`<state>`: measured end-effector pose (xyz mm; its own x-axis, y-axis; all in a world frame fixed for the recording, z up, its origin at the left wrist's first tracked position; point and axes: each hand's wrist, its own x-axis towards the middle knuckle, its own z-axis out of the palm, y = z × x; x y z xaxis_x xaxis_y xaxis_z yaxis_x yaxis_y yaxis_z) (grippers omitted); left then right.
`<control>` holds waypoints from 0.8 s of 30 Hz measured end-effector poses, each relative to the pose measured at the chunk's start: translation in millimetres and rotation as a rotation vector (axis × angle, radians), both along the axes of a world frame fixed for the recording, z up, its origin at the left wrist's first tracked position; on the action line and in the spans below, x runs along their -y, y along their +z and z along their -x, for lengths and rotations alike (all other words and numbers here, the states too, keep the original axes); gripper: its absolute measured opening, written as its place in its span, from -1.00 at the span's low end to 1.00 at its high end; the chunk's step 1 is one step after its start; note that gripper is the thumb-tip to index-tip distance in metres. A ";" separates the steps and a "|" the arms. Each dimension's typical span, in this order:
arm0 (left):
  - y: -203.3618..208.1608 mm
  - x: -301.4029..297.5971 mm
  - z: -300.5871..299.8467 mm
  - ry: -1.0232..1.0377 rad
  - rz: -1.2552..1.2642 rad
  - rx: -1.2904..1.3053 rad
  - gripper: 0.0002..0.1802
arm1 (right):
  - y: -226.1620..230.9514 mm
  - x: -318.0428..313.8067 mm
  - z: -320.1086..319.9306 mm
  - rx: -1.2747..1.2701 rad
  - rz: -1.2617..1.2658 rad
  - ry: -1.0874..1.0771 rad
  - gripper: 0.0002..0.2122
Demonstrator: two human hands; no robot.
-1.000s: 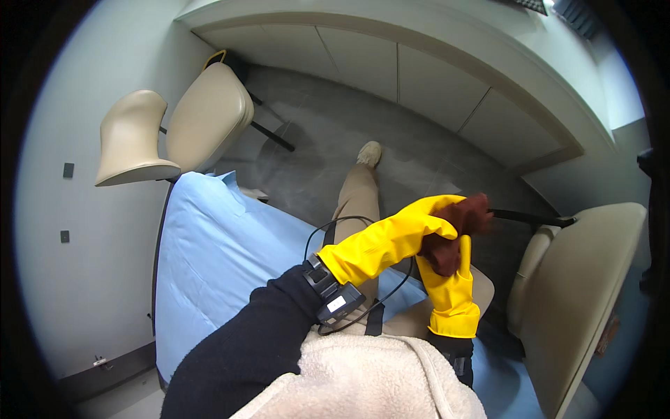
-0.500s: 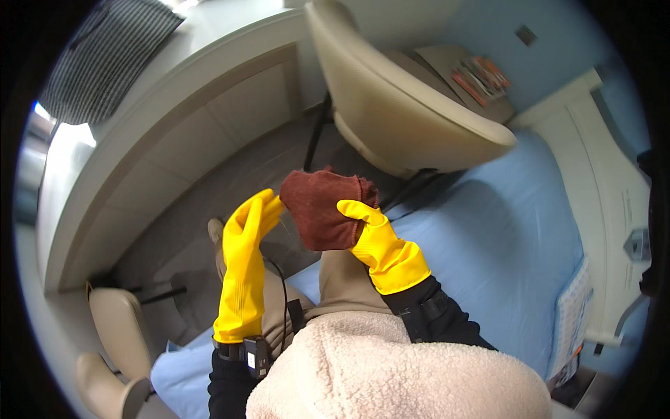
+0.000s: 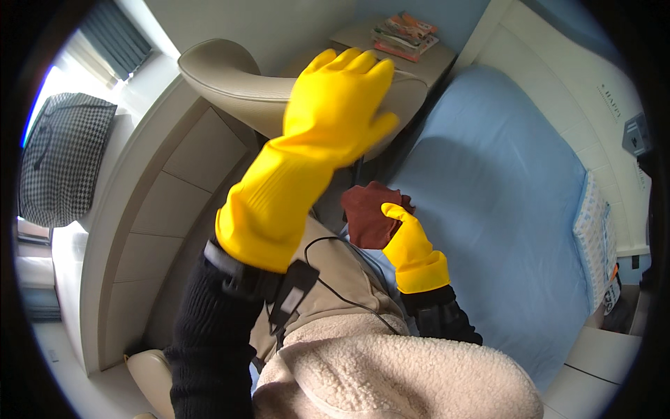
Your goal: The person wipes various surfaces in a bedroom using a brown cloth. They clean the wall, a chair, a bedside table, the bed headboard, and the interior of a wardrobe. The person moves books aside to clean the table and wipes multiple surfaces systematically.
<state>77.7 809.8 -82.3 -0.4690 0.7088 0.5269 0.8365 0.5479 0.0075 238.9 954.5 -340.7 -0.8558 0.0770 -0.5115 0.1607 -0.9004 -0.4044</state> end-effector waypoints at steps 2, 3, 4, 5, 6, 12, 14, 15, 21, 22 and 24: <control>-14.9 4.8 14.2 0.003 -0.044 -0.084 -0.35 | -15.2 -11.3 -7.3 -0.017 -0.037 0.034 -0.57; -21.7 5.9 20.9 0.001 -0.044 -0.123 -0.33 | -17.9 -16.5 -8.4 -0.016 -0.020 0.009 -0.58; -28.3 5.1 28.5 0.053 0.002 -0.113 -0.32 | -17.1 -23.1 -8.5 -0.015 -0.004 -0.015 -0.58; -31.3 7.5 35.4 0.027 -0.028 -0.212 -0.30 | -12.6 -24.8 -6.0 0.094 -0.012 -0.064 -0.60; -32.2 2.2 46.6 -0.059 -0.093 -0.268 -0.31 | -3.2 -33.2 -3.7 0.211 -0.024 -0.123 -0.62; 6.8 68.4 91.7 0.036 0.120 0.167 -0.31 | 61.4 -32.2 23.7 0.253 0.149 -0.252 -0.51; -2.0 85.8 111.6 -0.056 -0.054 -0.166 -0.42 | 51.9 -36.0 31.0 0.329 0.145 -0.300 -0.50; -6.7 98.3 120.9 -0.033 -0.083 -0.247 -0.42 | 38.3 -40.0 35.3 0.247 0.122 -0.218 -0.52; -37.0 143.7 173.8 0.037 -0.179 -0.047 -0.45 | -100.3 -33.1 140.9 0.029 0.175 0.049 -0.54; -43.0 149.3 176.2 0.057 -0.172 -0.033 -0.45 | -111.3 -22.7 159.9 -0.236 0.246 0.193 -0.53; -54.0 161.1 182.8 0.090 -0.162 -0.019 -0.44 | -118.1 7.4 200.5 -0.266 0.161 0.235 -0.59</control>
<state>-105.1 648.7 -136.4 -0.5155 0.5692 0.6405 0.7848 0.6137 0.0862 38.4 947.2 -458.8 -0.9448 -0.2002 -0.2592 0.2789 -0.9066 -0.3166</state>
